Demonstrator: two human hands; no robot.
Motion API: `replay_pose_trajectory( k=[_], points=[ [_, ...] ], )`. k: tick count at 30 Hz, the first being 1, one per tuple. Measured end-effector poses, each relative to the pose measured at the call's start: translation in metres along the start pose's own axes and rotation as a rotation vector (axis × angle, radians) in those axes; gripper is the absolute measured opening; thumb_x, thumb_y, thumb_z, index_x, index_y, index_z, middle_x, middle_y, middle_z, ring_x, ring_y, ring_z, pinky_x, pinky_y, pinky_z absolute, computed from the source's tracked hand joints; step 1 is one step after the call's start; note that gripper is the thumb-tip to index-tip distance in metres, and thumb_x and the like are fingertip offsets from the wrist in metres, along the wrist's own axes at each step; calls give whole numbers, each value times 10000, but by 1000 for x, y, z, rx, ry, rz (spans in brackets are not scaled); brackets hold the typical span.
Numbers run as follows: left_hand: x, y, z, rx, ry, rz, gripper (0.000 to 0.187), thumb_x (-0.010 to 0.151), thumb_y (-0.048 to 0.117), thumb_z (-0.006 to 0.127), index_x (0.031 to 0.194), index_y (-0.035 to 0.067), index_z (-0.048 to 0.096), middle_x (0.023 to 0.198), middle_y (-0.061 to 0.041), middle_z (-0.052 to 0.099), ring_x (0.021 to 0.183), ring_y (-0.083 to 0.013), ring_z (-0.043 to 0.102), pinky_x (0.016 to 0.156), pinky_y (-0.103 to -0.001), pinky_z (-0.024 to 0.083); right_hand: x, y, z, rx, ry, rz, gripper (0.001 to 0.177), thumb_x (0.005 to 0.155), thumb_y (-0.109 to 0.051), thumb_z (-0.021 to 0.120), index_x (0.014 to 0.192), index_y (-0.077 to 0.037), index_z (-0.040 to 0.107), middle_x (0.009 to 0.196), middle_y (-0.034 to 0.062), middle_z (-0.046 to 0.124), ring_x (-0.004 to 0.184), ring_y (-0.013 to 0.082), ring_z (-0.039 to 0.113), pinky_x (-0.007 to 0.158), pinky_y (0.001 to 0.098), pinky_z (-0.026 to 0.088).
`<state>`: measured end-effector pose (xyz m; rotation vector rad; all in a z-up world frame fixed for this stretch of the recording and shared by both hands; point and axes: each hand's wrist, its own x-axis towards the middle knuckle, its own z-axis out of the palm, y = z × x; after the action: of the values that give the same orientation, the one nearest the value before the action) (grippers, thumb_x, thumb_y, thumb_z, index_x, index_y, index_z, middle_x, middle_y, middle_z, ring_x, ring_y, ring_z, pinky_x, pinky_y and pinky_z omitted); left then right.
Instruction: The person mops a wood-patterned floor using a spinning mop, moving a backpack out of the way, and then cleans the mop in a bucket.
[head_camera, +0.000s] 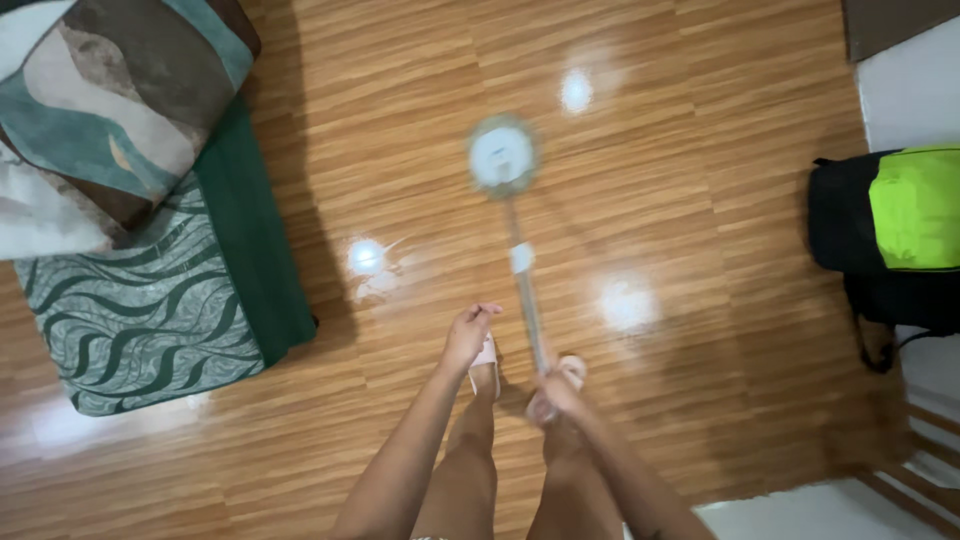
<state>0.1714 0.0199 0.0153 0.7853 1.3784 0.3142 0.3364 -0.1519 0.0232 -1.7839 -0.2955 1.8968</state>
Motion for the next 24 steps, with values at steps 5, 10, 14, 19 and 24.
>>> replay_pose_trajectory(
  k=[5,10,14,19,24],
  points=[
    [9,12,24,37,24,3,237,1020,314,554,1087,196,748,637,68,383,505,-49,344,416,-233,341,8,2,61,59,-238,-26,840,893,31,495,1626,-295,245,1026,-132,622,405,179,532,346,331,441],
    [28,0,36,23,75,228,258,1041,289,570,1116,132,759,715,85,535,549,-43,351,467,-230,301,83,2,54,196,-300,-119,735,918,11,578,1588,-161,330,676,94,570,395,178,497,309,330,363],
    [8,11,84,-120,77,-15,232,1019,292,524,1116,161,689,613,-5,563,487,-128,506,458,-280,405,105,-8,-29,1,-150,-214,651,884,18,605,1521,-118,580,715,2,622,528,66,538,441,231,438],
    [5,-6,188,-36,52,64,279,1053,304,507,1133,160,732,616,104,396,502,-42,381,449,-236,338,58,15,-184,367,-143,-146,588,909,-8,637,1482,-122,571,644,-40,506,448,53,409,379,222,302],
    [23,-8,312,-18,-131,86,248,1047,303,570,1116,141,745,612,98,403,487,-44,351,430,-238,302,-28,41,-364,416,30,-25,717,864,-68,616,1536,-249,444,655,-13,557,414,73,406,341,228,317]
  ],
)
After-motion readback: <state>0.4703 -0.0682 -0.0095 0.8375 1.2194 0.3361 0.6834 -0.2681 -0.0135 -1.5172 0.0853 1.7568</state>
